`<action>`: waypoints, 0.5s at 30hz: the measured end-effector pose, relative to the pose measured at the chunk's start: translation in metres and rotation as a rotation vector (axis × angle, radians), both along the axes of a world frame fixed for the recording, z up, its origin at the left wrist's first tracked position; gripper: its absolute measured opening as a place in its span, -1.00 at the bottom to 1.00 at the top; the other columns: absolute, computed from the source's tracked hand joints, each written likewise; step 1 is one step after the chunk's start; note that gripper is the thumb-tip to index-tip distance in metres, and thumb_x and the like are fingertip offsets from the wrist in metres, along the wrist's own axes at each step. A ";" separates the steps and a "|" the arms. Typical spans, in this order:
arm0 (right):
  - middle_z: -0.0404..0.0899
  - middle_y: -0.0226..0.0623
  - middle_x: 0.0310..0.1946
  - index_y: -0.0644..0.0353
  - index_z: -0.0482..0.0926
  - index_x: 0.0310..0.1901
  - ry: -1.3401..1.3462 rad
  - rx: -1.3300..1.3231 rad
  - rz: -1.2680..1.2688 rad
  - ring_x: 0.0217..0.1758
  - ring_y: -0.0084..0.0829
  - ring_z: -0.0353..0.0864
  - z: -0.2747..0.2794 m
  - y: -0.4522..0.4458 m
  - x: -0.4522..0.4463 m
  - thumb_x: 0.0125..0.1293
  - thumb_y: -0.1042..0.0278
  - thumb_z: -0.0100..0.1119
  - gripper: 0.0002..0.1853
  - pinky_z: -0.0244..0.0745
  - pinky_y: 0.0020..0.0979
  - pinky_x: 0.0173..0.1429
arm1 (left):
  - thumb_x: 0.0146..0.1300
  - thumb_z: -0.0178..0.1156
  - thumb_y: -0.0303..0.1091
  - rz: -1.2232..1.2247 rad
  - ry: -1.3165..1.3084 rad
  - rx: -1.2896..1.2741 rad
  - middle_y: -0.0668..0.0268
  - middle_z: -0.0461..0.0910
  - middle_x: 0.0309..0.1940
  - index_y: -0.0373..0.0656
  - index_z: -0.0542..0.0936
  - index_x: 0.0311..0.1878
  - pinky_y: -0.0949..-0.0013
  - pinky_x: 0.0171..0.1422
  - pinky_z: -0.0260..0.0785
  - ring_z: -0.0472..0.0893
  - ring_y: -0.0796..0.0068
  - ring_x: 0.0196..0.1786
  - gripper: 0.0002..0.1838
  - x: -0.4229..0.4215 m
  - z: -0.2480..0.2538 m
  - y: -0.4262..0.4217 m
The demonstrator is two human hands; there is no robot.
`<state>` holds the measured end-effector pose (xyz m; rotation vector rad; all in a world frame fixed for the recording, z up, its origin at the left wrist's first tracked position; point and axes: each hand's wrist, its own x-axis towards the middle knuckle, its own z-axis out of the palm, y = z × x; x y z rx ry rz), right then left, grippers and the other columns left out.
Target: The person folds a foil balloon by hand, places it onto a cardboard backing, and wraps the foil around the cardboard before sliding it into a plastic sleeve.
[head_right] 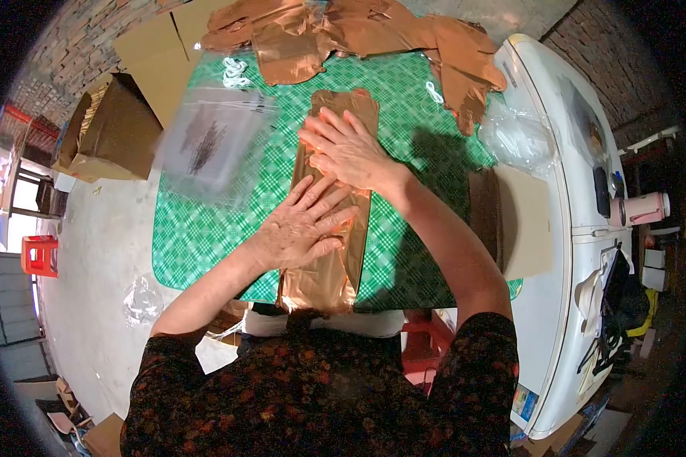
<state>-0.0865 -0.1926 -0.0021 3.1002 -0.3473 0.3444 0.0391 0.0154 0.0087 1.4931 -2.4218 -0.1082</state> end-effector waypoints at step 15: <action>0.25 -0.22 0.69 -0.03 0.23 0.71 -0.093 -0.308 -0.274 0.77 -0.10 0.09 -0.005 -0.093 0.010 0.70 -0.17 -0.10 -0.30 -0.08 0.15 0.77 | 0.66 -0.01 0.19 -0.033 0.024 -0.001 0.17 0.20 0.74 0.17 0.35 0.69 -0.25 0.84 -0.17 0.08 -0.04 0.79 -0.34 0.000 0.001 -0.002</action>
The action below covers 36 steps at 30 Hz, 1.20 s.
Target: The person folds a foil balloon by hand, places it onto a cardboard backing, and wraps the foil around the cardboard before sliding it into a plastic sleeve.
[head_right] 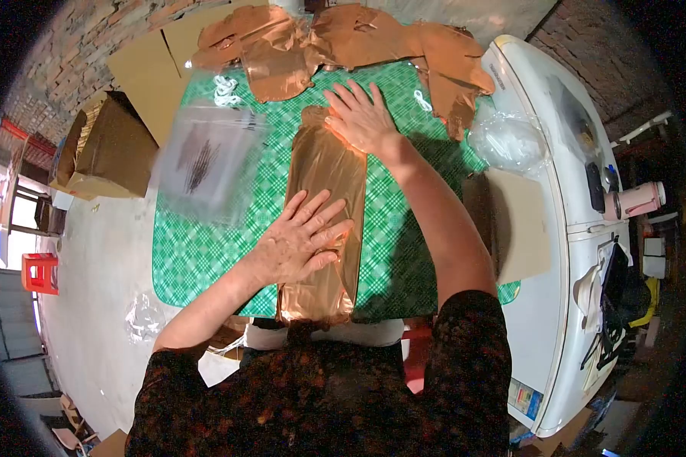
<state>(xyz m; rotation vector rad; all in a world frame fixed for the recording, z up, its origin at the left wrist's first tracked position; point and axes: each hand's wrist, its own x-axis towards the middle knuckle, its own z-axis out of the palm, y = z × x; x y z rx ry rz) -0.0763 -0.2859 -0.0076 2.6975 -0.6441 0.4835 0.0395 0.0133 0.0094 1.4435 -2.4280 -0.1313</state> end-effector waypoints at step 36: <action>0.35 -0.15 0.60 0.06 0.34 0.62 0.085 0.021 0.161 0.69 -0.10 0.25 0.048 0.113 -0.065 0.64 0.03 0.03 -0.39 0.04 0.04 0.76 | 0.60 0.08 0.13 0.003 0.029 0.043 0.19 0.18 0.75 0.19 0.33 0.71 -0.23 0.87 -0.28 0.02 -0.01 0.81 -0.31 -0.036 -0.001 -0.001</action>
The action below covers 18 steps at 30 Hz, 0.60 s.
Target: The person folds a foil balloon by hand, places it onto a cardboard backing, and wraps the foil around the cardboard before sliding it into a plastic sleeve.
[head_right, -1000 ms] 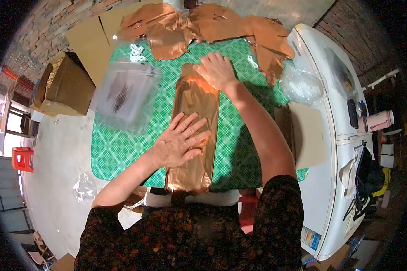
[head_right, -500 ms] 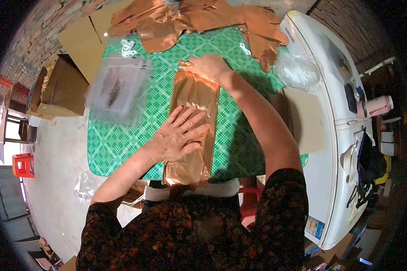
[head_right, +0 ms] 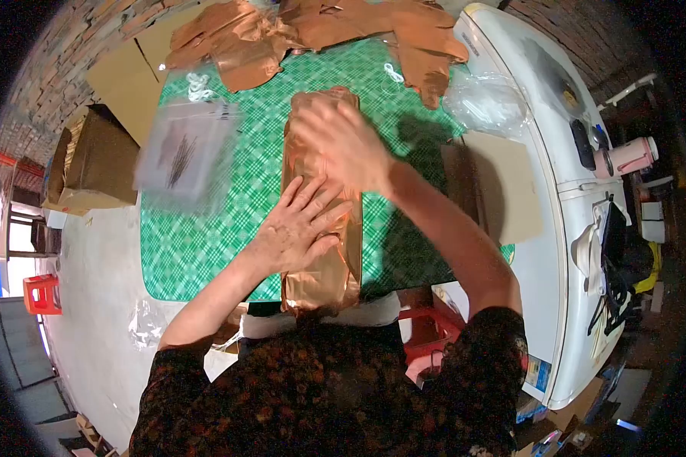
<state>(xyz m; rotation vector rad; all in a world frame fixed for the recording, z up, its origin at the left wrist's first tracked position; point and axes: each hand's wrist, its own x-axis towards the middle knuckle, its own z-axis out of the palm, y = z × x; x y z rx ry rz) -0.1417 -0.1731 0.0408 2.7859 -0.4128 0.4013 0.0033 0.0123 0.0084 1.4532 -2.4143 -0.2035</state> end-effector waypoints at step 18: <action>0.63 -0.09 0.14 0.26 0.61 0.20 -0.225 -0.131 -0.720 0.20 -0.02 0.60 0.031 0.020 -0.170 0.27 0.14 0.45 -0.46 0.47 0.03 0.23 | 0.65 -0.02 0.17 -0.021 -0.069 0.009 0.21 0.17 0.76 0.11 0.34 0.70 -0.18 0.88 -0.28 0.03 -0.02 0.81 -0.31 0.001 0.010 0.000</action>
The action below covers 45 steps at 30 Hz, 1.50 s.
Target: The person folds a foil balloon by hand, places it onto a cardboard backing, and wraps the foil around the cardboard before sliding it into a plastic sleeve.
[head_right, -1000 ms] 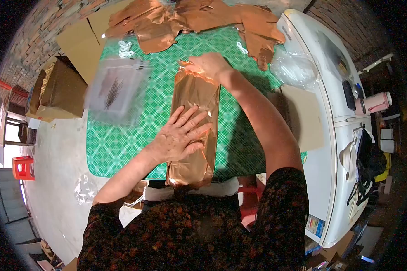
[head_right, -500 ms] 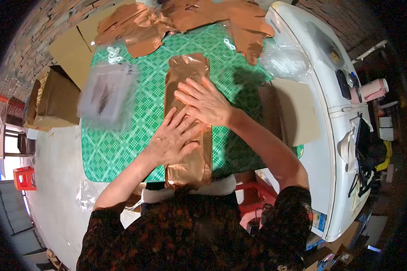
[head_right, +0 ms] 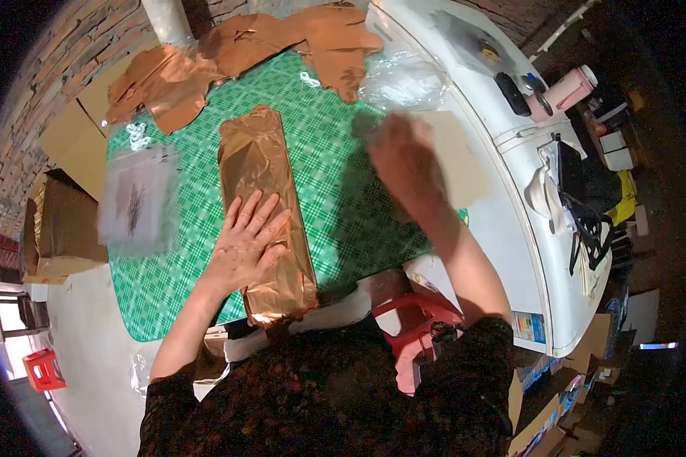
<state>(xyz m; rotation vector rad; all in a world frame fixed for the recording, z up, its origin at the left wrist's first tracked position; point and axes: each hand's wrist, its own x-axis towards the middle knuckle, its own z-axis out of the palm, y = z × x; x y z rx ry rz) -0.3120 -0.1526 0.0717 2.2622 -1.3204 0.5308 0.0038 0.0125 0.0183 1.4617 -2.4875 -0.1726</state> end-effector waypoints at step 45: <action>0.71 -0.04 -0.15 0.21 0.68 -0.16 -0.373 0.108 0.091 -0.01 0.07 0.69 0.000 0.037 -0.071 0.41 0.35 0.36 -0.87 0.65 0.00 0.08 | 0.61 0.02 0.20 0.003 0.047 0.062 0.24 0.20 0.76 0.06 0.36 0.70 -0.13 0.89 -0.30 0.04 0.06 0.81 -0.27 0.000 0.010 0.000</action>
